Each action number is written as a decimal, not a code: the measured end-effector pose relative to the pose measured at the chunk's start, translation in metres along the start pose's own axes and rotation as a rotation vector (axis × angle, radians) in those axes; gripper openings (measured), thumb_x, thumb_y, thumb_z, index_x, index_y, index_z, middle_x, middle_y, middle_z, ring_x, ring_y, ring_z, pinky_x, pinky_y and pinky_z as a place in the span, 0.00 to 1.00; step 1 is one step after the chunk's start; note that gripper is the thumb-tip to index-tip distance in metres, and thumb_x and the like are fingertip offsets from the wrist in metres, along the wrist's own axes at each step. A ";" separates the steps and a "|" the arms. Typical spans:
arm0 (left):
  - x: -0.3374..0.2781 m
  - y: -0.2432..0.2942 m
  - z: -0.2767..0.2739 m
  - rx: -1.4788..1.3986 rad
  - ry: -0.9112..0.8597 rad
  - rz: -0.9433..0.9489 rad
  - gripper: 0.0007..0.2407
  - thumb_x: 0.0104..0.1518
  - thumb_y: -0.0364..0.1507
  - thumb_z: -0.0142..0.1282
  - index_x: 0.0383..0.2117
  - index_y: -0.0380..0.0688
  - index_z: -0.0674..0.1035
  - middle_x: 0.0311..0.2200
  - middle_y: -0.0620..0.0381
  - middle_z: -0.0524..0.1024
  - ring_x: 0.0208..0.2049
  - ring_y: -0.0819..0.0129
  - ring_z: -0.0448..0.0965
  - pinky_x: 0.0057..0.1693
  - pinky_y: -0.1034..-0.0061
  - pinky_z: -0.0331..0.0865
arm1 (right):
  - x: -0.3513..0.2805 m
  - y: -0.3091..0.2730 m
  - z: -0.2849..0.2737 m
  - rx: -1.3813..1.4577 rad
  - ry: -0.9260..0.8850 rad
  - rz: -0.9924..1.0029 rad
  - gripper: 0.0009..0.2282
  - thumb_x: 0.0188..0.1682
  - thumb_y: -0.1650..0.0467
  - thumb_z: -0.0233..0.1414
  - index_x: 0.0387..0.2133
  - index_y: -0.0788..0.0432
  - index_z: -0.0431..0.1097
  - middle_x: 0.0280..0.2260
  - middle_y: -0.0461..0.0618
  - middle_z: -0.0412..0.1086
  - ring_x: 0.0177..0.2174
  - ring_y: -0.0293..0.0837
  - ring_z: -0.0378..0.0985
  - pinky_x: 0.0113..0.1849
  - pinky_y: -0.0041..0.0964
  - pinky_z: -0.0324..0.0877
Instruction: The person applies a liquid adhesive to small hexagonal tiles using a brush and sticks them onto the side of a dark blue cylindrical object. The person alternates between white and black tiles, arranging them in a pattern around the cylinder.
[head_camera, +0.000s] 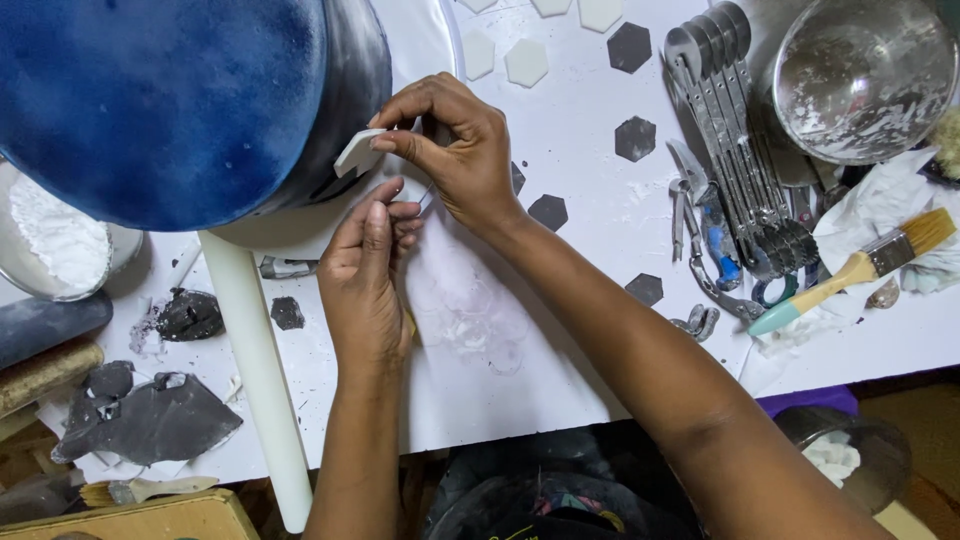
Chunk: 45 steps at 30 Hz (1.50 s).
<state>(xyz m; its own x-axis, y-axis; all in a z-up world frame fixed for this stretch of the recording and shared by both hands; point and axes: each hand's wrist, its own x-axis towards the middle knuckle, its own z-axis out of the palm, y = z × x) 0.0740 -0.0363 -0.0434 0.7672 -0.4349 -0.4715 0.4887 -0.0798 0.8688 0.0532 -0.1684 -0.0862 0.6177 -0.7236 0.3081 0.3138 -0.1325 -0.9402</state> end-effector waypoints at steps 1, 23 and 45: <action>0.000 0.003 0.002 -0.009 0.031 0.013 0.15 0.63 0.34 0.53 0.51 0.38 0.80 0.36 0.54 0.81 0.34 0.79 0.76 0.46 0.89 0.69 | 0.000 0.000 0.001 -0.004 0.005 -0.007 0.03 0.48 0.72 0.62 0.31 0.56 0.75 0.33 0.45 0.75 0.38 0.38 0.74 0.43 0.30 0.69; 0.003 0.006 0.012 0.010 0.118 0.182 0.16 0.65 0.34 0.51 0.54 0.38 0.79 0.33 0.54 0.81 0.33 0.78 0.77 0.42 0.88 0.68 | 0.002 0.002 0.002 -0.076 0.024 -0.020 0.03 0.48 0.70 0.62 0.30 0.54 0.74 0.32 0.43 0.75 0.36 0.37 0.74 0.42 0.32 0.69; 0.001 0.010 0.014 -0.077 0.131 0.185 0.16 0.64 0.33 0.52 0.52 0.36 0.80 0.32 0.54 0.81 0.32 0.78 0.78 0.40 0.88 0.71 | 0.021 0.000 -0.007 -0.158 -0.073 0.221 0.25 0.39 0.63 0.72 0.43 0.46 0.61 0.34 0.37 0.62 0.22 0.29 0.53 0.28 0.23 0.57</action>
<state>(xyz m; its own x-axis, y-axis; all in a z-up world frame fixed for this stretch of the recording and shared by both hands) 0.0743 -0.0501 -0.0333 0.8917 -0.3150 -0.3251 0.3610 0.0617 0.9305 0.0608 -0.1882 -0.0812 0.7108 -0.6966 0.0976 0.0529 -0.0853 -0.9949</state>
